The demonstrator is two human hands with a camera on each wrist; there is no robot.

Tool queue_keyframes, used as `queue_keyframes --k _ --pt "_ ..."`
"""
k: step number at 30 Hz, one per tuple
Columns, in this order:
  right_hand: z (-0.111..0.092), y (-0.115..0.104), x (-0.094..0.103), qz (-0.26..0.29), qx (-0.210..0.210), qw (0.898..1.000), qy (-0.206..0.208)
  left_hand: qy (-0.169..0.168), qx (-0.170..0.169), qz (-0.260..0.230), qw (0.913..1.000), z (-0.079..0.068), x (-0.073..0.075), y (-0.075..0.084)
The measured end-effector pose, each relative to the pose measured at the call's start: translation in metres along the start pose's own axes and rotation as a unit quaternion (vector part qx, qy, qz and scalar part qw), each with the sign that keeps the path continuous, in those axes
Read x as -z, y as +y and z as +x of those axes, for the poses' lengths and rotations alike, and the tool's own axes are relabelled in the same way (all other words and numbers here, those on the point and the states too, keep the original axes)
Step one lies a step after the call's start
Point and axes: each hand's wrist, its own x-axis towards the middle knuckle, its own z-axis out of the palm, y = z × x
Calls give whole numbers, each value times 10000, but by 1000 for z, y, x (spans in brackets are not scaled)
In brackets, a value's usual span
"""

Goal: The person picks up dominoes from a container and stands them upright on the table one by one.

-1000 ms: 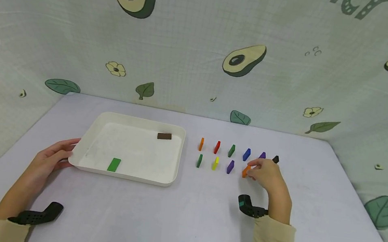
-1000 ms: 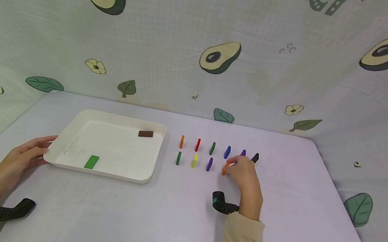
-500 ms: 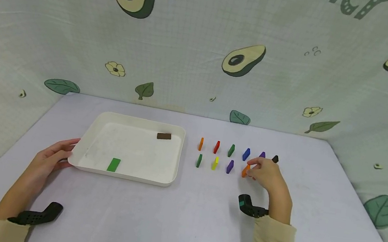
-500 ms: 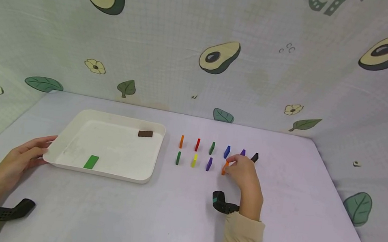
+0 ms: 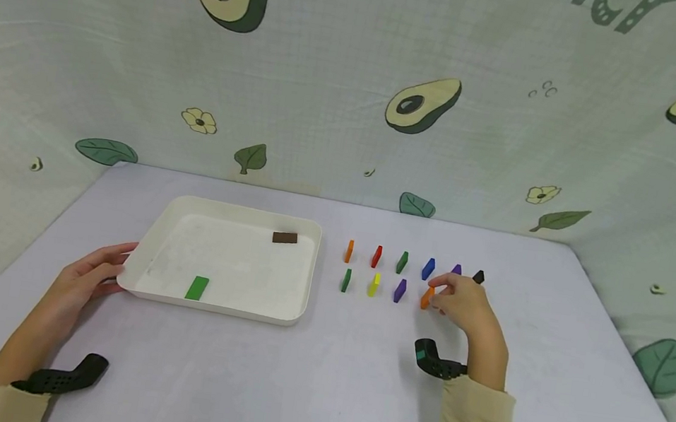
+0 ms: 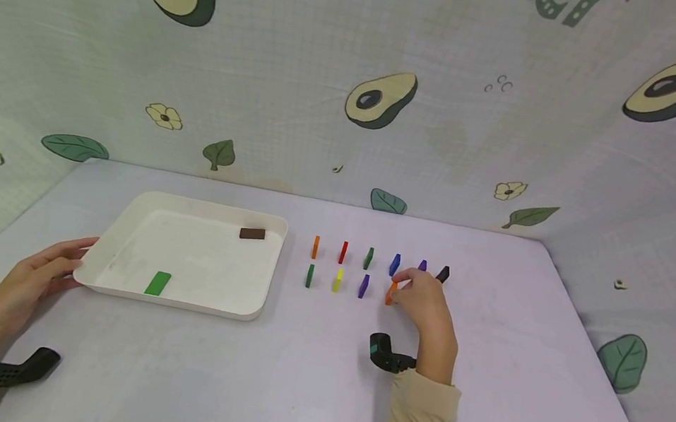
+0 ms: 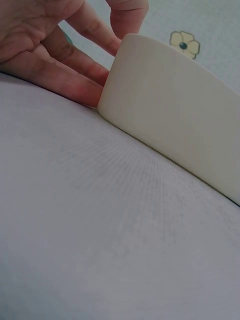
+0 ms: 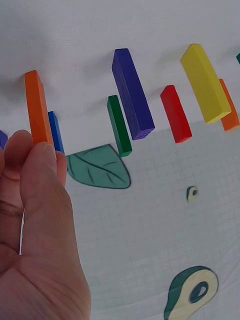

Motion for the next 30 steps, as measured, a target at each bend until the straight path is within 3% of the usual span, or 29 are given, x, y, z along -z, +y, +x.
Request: queue_keyframes --k 15,21,30 --pt "-5 -7 2 -97 135 9998 69 20 -5 346 9994 -1 0 1" --pt "-13 -24 1 -246 288 9989 288 9 -24 279 9996 -1 1 1" --pt "-22 -64 -21 -87 1183 9919 459 13 -43 198 9998 -1 1 -1"
